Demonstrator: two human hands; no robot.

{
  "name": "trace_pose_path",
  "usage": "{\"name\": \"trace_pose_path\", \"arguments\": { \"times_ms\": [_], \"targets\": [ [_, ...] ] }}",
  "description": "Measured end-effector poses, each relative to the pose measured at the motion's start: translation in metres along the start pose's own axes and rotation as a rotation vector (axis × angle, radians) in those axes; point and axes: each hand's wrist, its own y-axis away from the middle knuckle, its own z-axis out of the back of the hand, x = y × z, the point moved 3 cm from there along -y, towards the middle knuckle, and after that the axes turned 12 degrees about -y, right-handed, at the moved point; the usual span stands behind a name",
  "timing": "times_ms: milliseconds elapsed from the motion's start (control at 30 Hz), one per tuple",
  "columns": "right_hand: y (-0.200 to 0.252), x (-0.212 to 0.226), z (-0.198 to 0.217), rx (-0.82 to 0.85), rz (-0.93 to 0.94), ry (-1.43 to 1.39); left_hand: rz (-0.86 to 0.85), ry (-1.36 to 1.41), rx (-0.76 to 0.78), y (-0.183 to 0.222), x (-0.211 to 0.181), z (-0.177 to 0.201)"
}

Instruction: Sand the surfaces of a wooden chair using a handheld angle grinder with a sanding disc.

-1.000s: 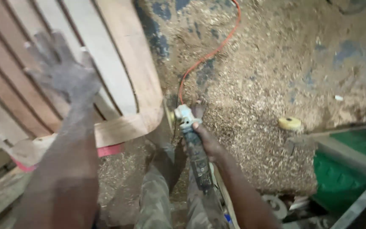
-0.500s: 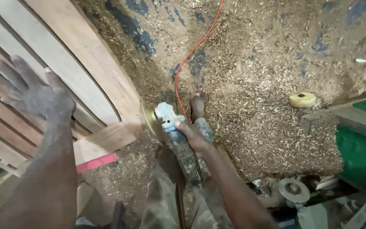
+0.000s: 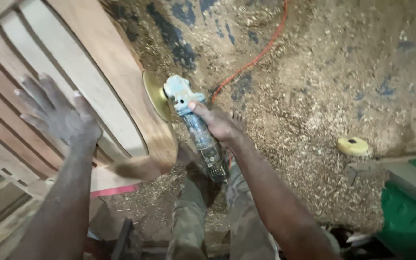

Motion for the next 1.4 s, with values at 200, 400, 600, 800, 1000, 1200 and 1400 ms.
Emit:
{"name": "trace_pose_path", "arguments": {
  "times_ms": [200, 400, 600, 800, 1000, 1200, 1400],
  "targets": [
    [-0.022, 0.088, -0.012, 0.080, 0.099, -0.091, -0.043, -0.025, -0.003, -0.004, 0.005, -0.014],
    [-0.035, 0.099, -0.009, 0.088, 0.105, -0.079, -0.055, -0.051, 0.018, 0.004, 0.004, 0.003],
    [0.003, 0.038, 0.003, 0.045, 0.041, 0.061, -0.046, -0.056, -0.059, -0.005, 0.008, -0.016],
    [0.027, -0.024, 0.019, -0.052, -0.020, 0.359, -0.054, -0.018, -0.016, -0.007, 0.008, -0.016],
    [0.047, -0.067, 0.020, -0.033, -0.043, 0.181, -0.105, 0.004, -0.032, 0.000, 0.008, 0.000],
    [0.071, -0.092, 0.010, -0.048, 0.046, 0.114, -0.108, 0.053, -0.005, -0.002, 0.007, -0.006],
    [0.098, -0.153, -0.006, -0.081, 0.092, -0.026, -0.042, 0.156, 0.083, 0.015, -0.019, 0.055]
  ]
}}
